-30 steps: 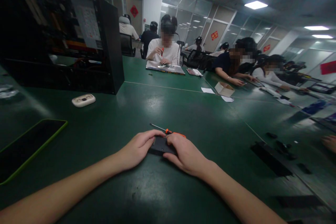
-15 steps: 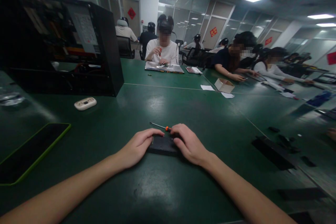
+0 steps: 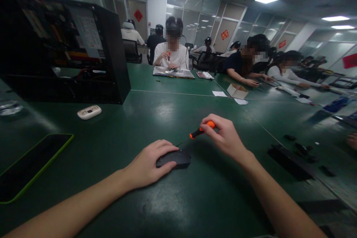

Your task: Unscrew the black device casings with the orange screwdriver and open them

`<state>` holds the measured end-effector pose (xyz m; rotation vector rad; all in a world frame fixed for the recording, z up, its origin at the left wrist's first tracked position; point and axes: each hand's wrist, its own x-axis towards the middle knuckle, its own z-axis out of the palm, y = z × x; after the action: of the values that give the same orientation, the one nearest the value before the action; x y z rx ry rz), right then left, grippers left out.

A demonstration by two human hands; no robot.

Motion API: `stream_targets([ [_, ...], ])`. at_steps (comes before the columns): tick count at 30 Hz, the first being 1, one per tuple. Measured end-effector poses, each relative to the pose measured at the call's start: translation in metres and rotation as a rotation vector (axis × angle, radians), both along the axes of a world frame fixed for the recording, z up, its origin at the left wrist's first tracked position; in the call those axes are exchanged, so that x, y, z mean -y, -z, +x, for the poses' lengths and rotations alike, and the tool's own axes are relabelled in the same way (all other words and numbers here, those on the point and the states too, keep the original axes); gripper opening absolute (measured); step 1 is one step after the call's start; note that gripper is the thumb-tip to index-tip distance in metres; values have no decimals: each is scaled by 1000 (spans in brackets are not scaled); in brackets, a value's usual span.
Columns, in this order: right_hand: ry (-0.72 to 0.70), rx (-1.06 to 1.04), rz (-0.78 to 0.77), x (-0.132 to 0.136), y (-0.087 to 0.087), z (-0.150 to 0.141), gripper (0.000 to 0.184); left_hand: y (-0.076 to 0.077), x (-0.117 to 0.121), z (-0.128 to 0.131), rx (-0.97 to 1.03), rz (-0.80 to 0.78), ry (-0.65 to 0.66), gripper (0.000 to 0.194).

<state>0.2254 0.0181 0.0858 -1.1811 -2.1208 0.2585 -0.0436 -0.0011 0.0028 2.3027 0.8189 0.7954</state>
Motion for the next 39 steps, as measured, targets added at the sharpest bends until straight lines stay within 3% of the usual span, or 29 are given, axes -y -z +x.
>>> stream_targets([
  [5,-122,291,-74,4,-70,-17,33,-2,0,3,24,-43,-17,33],
  [9,-252,419,-25,2,-94,-39,30,-2,0,5,10,-79,-26,34],
  [33,-346,387,-99,-25,-75,-38,28,-4,-2,2,-27,-131,-10,37],
  [39,-408,385,-144,-17,-81,-38,10,0,-3,2,-14,-137,-7,41],
])
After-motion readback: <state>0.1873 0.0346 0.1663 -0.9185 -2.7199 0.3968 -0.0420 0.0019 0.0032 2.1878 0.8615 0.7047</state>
